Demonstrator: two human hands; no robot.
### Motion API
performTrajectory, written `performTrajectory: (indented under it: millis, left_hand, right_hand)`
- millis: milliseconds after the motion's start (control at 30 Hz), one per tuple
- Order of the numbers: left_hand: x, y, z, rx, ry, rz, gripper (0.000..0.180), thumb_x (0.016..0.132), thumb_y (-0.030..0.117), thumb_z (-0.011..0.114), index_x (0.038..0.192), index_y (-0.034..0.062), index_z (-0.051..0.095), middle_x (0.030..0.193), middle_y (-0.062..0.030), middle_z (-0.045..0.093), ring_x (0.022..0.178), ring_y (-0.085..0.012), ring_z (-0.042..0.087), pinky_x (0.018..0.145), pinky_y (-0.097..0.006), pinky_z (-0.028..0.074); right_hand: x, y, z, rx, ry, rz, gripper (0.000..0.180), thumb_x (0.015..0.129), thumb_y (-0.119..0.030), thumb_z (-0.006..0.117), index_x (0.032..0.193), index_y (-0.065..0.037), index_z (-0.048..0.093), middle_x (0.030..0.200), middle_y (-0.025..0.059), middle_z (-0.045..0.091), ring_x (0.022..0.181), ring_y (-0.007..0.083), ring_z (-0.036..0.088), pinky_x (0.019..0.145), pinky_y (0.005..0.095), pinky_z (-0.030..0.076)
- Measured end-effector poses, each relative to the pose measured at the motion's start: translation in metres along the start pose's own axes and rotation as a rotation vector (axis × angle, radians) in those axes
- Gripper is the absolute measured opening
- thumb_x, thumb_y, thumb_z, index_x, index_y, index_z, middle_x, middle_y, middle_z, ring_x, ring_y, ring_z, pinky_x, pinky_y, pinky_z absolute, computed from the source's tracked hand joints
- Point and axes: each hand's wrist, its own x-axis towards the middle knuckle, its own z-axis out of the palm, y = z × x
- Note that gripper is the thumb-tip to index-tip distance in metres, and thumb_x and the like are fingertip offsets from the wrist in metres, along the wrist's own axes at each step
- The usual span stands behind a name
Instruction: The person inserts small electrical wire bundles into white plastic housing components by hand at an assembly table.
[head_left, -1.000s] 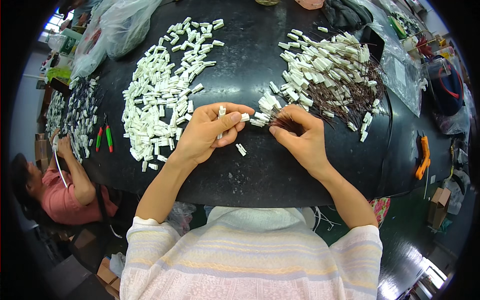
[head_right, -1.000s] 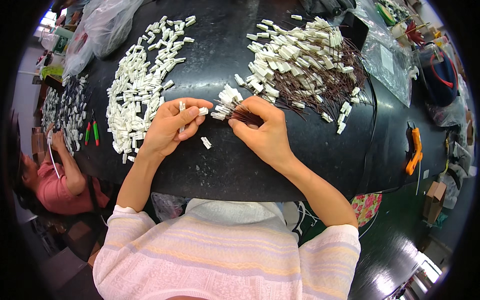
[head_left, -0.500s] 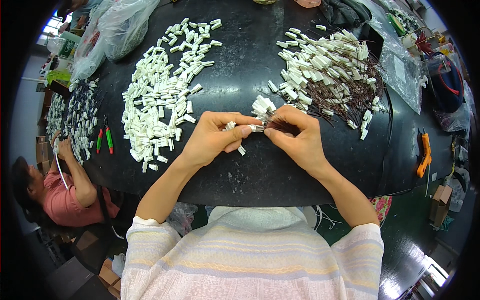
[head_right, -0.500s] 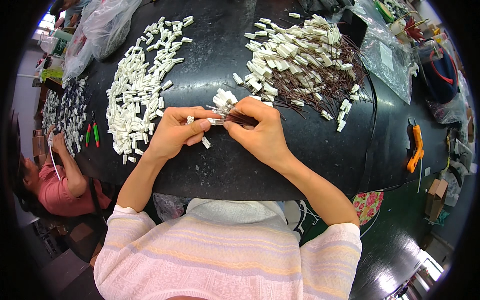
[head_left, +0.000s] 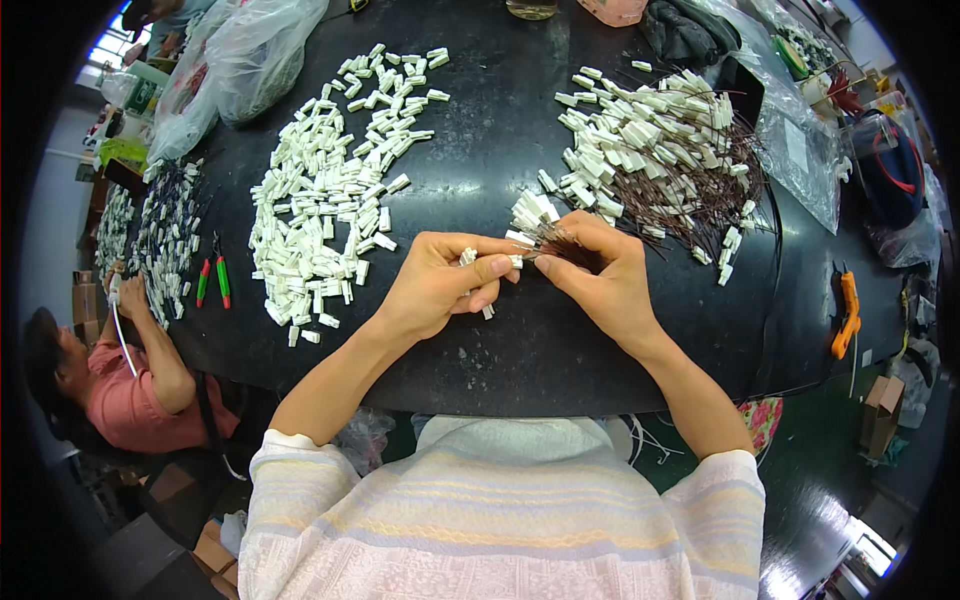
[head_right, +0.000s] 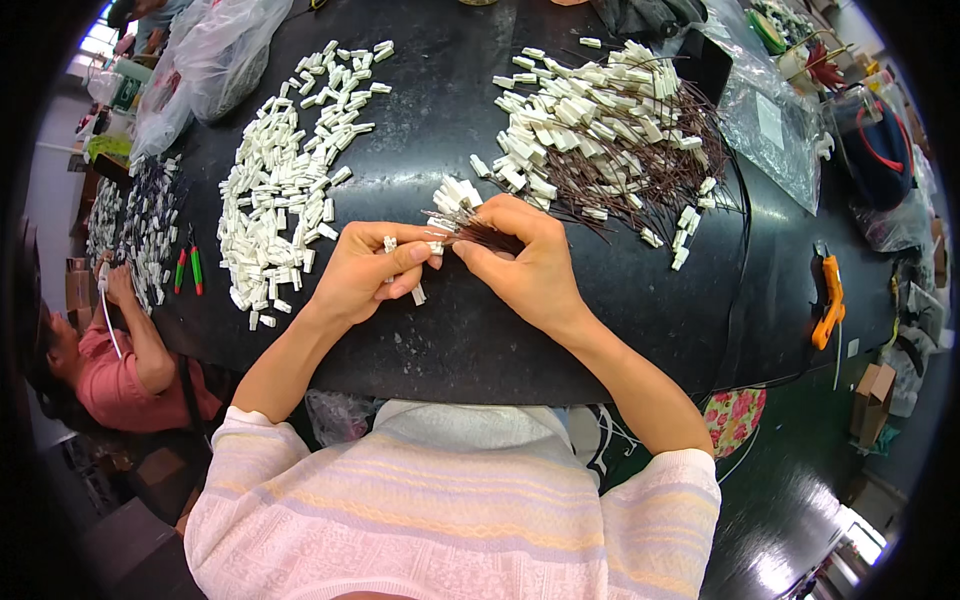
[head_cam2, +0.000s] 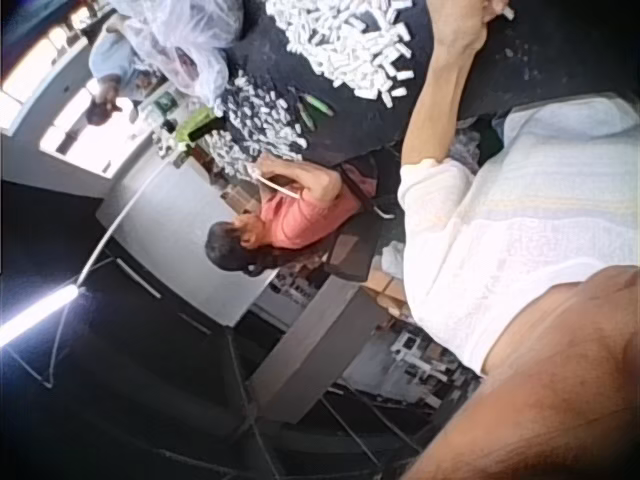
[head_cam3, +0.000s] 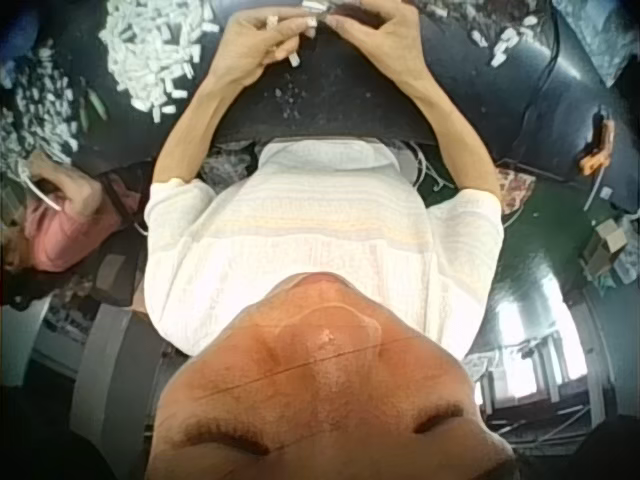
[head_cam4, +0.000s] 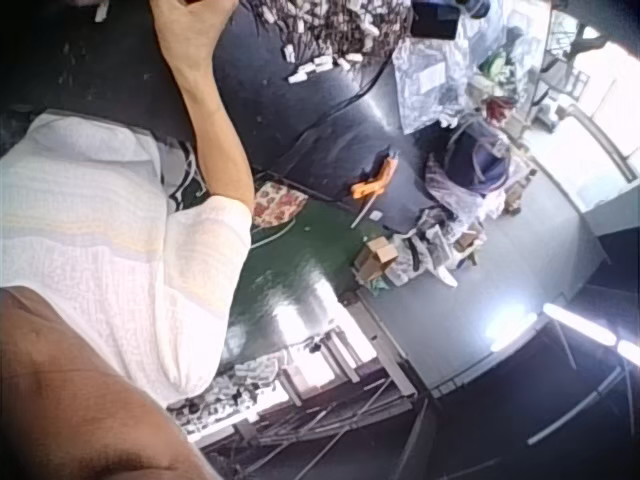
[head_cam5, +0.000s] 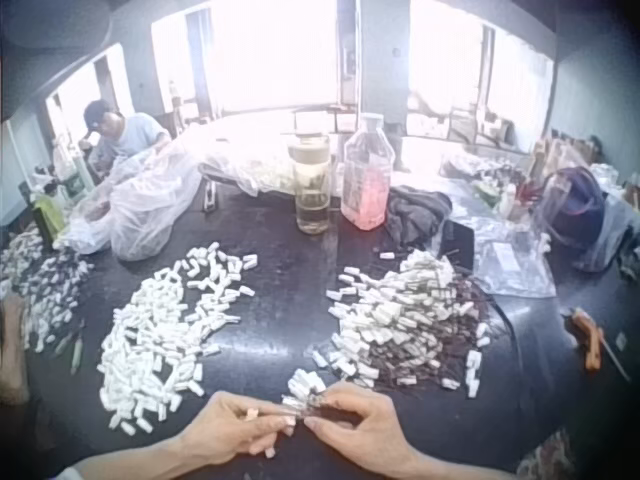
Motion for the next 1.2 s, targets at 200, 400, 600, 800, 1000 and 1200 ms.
performTrajectory:
  millis: [200,400,600,800,1000,1200]
  left_hand:
    - [0.0,-0.002,-0.003,0.046,-0.004,0.031,0.019,0.081,0.005,0.058,0.098,-0.0047,0.061,0.07,-0.0072,0.059,0.047,-0.0047,0.045,0.037,-0.016,0.029]
    - [0.001,-0.003,-0.002,0.029,0.04,0.078,0.019,0.081,0.005,0.058,0.097,-0.005,0.061,0.069,-0.0063,0.059,0.047,-0.0043,0.046,0.038,-0.016,0.029]
    - [0.0,0.006,-0.003,0.189,0.012,0.073,0.018,0.081,0.005,0.058,0.095,-0.0046,0.062,0.067,-0.0048,0.057,0.046,-0.0037,0.044,0.038,-0.016,0.028]
    - [0.005,0.01,-0.017,-0.031,-0.146,0.011,0.033,0.084,0.01,0.055,0.11,-0.0085,0.051,0.075,-0.0054,0.055,0.058,-0.006,0.047,0.046,-0.016,0.033]
    - [0.011,0.008,-0.027,-0.39,-0.21,-0.079,0.041,0.088,0.013,0.048,0.119,-0.0105,0.04,0.093,-0.0134,0.054,0.08,-0.0141,0.051,0.067,-0.022,0.044]
    - [0.008,0.008,-0.022,-0.253,-0.122,-0.018,0.031,0.086,0.011,0.051,0.111,-0.0072,0.046,0.098,-0.0179,0.057,0.078,-0.0181,0.059,0.064,-0.022,0.049]
  right_hand:
    - [-0.002,0.002,0.003,-0.005,-0.004,-0.063,0.011,0.068,0.0,0.062,0.077,0.004,0.057,0.072,0.0053,0.052,0.062,0.0103,0.049,0.053,0.022,0.036]
    - [-0.003,-0.002,0.01,0.03,-0.029,-0.027,0.01,0.069,0.0,0.061,0.078,0.004,0.057,0.072,0.0053,0.052,0.062,0.0101,0.049,0.053,0.0224,0.036]
    - [0.001,0.004,0.001,0.01,-0.032,-0.042,0.009,0.07,-0.001,0.063,0.078,0.004,0.059,0.071,0.0043,0.053,0.062,0.0084,0.049,0.055,0.0213,0.038]
    - [0.002,0.013,-0.002,0.136,0.021,0.035,0.009,0.072,-0.002,0.062,0.079,0.004,0.059,0.073,0.0037,0.055,0.066,0.008,0.051,0.059,0.0205,0.039]
    - [0.002,-0.001,-0.012,0.221,0.092,0.195,0.008,0.08,-0.003,0.055,0.081,0.004,0.06,0.077,0.0031,0.056,0.073,0.0075,0.051,0.067,0.0194,0.039]
    - [0.003,0.008,-0.006,0.06,0.093,0.027,0.009,0.079,-0.005,0.059,0.079,0.004,0.059,0.073,0.0,0.052,0.063,0.0049,0.043,0.057,0.0199,0.034]
